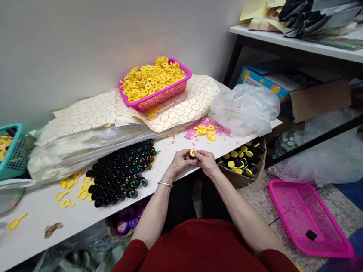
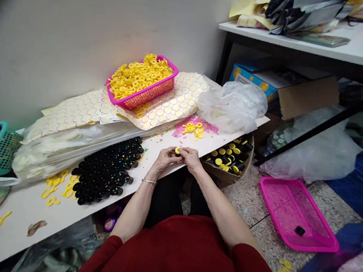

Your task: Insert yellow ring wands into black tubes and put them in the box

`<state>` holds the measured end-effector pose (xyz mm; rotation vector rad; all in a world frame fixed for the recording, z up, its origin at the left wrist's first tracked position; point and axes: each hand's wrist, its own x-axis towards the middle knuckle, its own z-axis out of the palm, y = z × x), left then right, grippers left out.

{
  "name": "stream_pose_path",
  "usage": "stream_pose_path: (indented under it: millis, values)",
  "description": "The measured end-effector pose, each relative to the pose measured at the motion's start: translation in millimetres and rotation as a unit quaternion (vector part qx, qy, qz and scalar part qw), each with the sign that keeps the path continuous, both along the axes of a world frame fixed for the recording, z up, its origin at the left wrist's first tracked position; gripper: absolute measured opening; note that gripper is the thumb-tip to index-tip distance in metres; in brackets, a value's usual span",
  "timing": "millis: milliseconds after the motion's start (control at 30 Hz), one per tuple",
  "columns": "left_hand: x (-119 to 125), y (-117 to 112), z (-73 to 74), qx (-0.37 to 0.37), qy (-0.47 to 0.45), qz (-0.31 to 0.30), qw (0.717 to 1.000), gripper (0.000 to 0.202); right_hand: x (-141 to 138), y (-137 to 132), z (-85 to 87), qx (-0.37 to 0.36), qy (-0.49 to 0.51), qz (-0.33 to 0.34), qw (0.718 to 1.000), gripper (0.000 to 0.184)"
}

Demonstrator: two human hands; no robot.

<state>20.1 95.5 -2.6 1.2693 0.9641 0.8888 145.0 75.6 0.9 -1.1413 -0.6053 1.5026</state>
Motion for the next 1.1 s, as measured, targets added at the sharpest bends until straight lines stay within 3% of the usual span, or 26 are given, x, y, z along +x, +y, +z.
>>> stream_pose_path:
  millis: [200, 400, 567, 733, 933, 1100]
  values:
    - [-3, -21, 15.0, 0.086, 0.044, 0.066, 0.993, 0.033, 13, -37, 21.0, 0.083, 0.018, 0.08, 0.993, 0.041]
    - [-4, -51, 40.9, 0.213, 0.032, 0.024, 0.976, 0.026, 36, -63, 33.8, 0.14, -0.021, 0.107, 0.984, 0.045]
    - [-5, -63, 45.8, 0.268, 0.051, -0.01, 0.962, 0.027, 51, -66, 34.7, 0.191, -0.022, 0.174, 0.966, 0.056]
    - [-2, -69, 46.0, 0.334, 0.074, -0.031, 0.939, 0.023, 55, -70, 28.9, 0.145, -0.004, 0.182, 0.973, 0.061]
    - [6, -75, 40.4, 0.51, 0.12, -0.066, 0.849, 0.015, 53, -76, 38.7, 0.077, -0.015, 0.22, 0.972, 0.06]
    - [10, -83, 34.5, 0.534, 0.176, -0.111, 0.82, 0.013, 55, -80, 43.4, 0.012, -0.011, 0.237, 0.971, 0.054]
